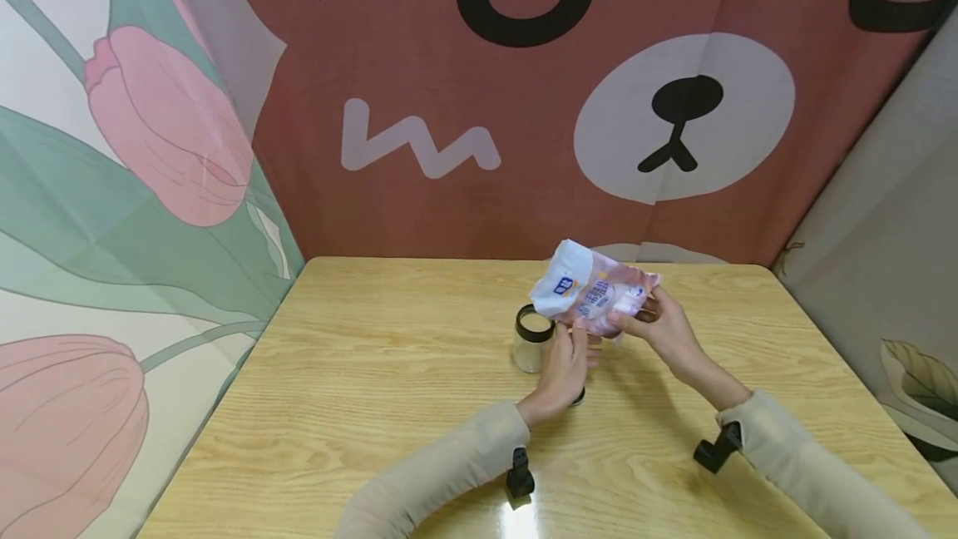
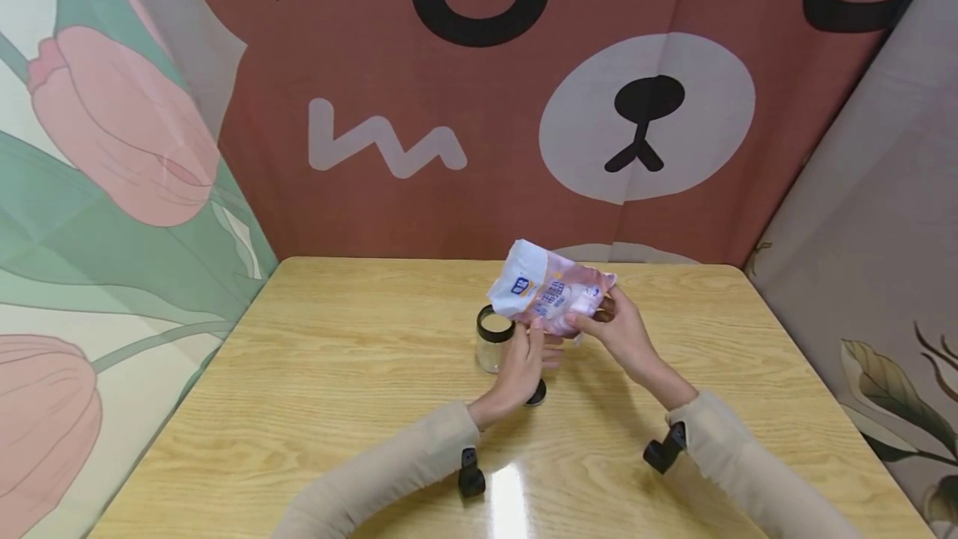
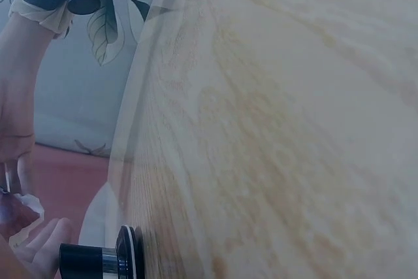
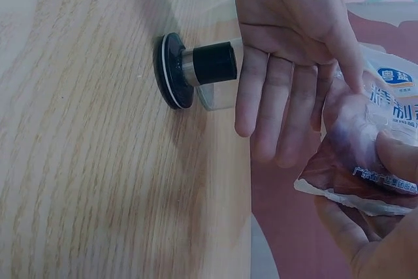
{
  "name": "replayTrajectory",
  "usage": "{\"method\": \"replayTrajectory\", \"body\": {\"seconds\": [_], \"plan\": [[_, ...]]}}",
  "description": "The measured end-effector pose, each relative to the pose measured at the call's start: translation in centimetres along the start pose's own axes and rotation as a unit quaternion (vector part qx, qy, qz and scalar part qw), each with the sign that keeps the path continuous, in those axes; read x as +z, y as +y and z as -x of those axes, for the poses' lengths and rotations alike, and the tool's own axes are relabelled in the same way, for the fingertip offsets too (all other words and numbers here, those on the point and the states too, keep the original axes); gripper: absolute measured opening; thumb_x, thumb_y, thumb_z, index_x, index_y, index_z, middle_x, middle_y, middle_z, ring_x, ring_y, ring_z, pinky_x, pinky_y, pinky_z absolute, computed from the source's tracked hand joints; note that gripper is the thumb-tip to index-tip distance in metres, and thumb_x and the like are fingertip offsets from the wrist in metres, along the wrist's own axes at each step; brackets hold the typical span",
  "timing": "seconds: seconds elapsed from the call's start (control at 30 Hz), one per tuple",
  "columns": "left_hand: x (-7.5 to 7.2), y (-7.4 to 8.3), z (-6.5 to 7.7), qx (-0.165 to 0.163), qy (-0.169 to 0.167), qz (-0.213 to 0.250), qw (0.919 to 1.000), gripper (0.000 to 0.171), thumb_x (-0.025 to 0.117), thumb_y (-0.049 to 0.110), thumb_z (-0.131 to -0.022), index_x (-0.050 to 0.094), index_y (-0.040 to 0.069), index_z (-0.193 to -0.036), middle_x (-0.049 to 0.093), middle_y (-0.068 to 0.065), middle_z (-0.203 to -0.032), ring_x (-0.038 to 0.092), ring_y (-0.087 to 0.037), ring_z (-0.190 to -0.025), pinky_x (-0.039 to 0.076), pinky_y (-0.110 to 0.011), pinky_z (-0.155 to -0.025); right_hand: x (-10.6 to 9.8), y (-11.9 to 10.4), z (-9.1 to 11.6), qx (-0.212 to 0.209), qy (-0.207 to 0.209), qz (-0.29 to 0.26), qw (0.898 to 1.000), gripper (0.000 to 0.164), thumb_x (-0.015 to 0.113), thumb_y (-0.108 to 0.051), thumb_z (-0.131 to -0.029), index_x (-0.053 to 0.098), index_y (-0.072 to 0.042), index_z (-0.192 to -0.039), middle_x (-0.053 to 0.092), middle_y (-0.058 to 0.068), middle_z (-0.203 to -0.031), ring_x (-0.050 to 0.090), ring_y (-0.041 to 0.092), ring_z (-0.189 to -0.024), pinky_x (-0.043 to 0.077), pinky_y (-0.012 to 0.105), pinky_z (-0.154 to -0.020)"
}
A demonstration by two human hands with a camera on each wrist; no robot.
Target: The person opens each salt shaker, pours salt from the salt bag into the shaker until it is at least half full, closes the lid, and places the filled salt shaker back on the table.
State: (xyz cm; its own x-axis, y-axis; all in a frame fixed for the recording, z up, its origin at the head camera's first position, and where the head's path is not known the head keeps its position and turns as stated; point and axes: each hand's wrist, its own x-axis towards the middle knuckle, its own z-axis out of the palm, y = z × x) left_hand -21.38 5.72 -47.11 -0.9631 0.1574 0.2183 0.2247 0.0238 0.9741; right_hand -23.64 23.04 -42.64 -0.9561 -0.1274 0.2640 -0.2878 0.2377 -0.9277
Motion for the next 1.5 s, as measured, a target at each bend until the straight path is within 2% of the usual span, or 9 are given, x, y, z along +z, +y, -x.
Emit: {"method": "replayTrajectory", "body": {"seconds": [0.2, 0.37, 0.5, 0.73, 0.87, 1.03, 1.3, 1.5], "plan": [[-0.1, 0.1, 0.1, -0.003, -0.007, -0.005, 1.0, 0.044, 0.022, 0.037, -0.11, 0.045, 0.001, -0.123, 0.065, -0.021, -0.112, 0.071, -0.035, -0.092, 0.06, -0.035, -0.073, -0.1, -0.1, -0.1, -0.004, 0.001, 0.017, 1.0, 0.053, 0.075, -0.009, -0.09, 0.047, 0.001, -0.133, 0.066, 0.005, -0.107, 0.065, 0.008, -0.091, 0.056, 0.023, -0.074], [0.1, 0.1, 0.1, -0.011, -0.005, -0.008, 0.9999, 0.046, 0.021, 0.04, -0.11, 0.044, 0.002, -0.125, 0.062, -0.015, -0.119, 0.07, -0.034, -0.095, 0.06, -0.037, -0.074, -0.1, -0.4, -0.2, -0.017, 0.002, 0.028, 0.999, 0.052, 0.075, -0.008, -0.089, 0.049, 0.001, -0.132, 0.067, 0.007, -0.107, 0.066, 0.008, -0.091, 0.056, 0.023, -0.073], [0.2, 0.3, 0.0, -0.011, -0.001, 0.0, 0.9999, 0.045, 0.022, 0.038, -0.11, 0.043, 0.001, -0.124, 0.059, -0.017, -0.123, 0.07, -0.036, -0.095, 0.06, -0.038, -0.074, -0.2, -0.6, -0.3, -0.024, 0.002, 0.038, 0.999, 0.05, 0.076, -0.008, -0.089, 0.05, 0.002, -0.131, 0.067, 0.011, -0.107, 0.066, 0.008, -0.09, 0.056, 0.023, -0.072], [0.3, 0.6, 0.0, -0.007, -0.002, 0.014, 0.9999, 0.044, 0.021, 0.037, -0.11, 0.042, 0.001, -0.126, 0.06, -0.015, -0.122, 0.069, -0.038, -0.097, 0.06, -0.04, -0.075, -0.4, -0.9, -0.4, -0.029, 0.003, 0.052, 0.998, 0.047, 0.076, -0.007, -0.088, 0.052, 0.001, -0.127, 0.069, 0.009, -0.103, 0.066, 0.008, -0.087, 0.058, 0.027, -0.069], [0.4, 0.5, 0.0, -0.011, -0.003, 0.026, 0.9996, 0.042, 0.021, 0.036, -0.11, 0.042, 0.002, -0.124, 0.062, -0.012, -0.118, 0.068, -0.04, -0.099, 0.06, -0.039, -0.076, -0.4, -1.0, -0.4, -0.032, 0.002, 0.06, 0.998, 0.046, 0.077, -0.007, -0.088, 0.052, 0.002, -0.126, 0.069, 0.016, -0.104, 0.066, 0.008, -0.086, 0.058, 0.031, -0.068], [0.4, 0.5, -0.1, -0.011, -0.007, 0.031, 0.9994, 0.041, 0.021, 0.035, -0.111, 0.042, 0.003, -0.123, 0.061, -0.012, -0.119, 0.067, -0.041, -0.1, 0.06, -0.039, -0.077, -0.5, -0.9, -0.3, -0.028, -0.001, 0.066, 0.997, 0.046, 0.076, -0.008, -0.089, 0.052, 0.004, -0.126, 0.066, 0.025, -0.108, 0.065, 0.007, -0.086, 0.057, 0.026, -0.067], [0.3, 0.4, 0.0, -0.007, -0.014, 0.029, 0.9995, 0.045, 0.02, 0.037, -0.11, 0.038, 0.003, -0.133, 0.06, -0.014, -0.122, 0.067, -0.04, -0.103, 0.059, -0.039, -0.079, -0.6, -1.1, -0.5, -0.03, -0.006, 0.07, 0.997, 0.047, 0.076, -0.009, -0.089, 0.052, 0.004, -0.127, 0.067, 0.026, -0.107, 0.066, 0.008, -0.086, 0.057, 0.024, -0.067], [0.4, 0.5, 0.0, -0.012, -0.002, 0.035, 0.9993, 0.042, 0.021, 0.035, -0.111, 0.042, 0.002, -0.128, 0.063, -0.014, -0.118, 0.067, -0.041, -0.1, 0.06, -0.036, -0.076, -0.5, -1.3, -0.7, -0.045, -0.007, 0.081, 0.996, 0.053, 0.076, -0.005, -0.088, 0.051, 0.004, -0.134, 0.066, 0.028, -0.11, 0.065, 0.006, -0.088, 0.056, 0.02, -0.069]]}}
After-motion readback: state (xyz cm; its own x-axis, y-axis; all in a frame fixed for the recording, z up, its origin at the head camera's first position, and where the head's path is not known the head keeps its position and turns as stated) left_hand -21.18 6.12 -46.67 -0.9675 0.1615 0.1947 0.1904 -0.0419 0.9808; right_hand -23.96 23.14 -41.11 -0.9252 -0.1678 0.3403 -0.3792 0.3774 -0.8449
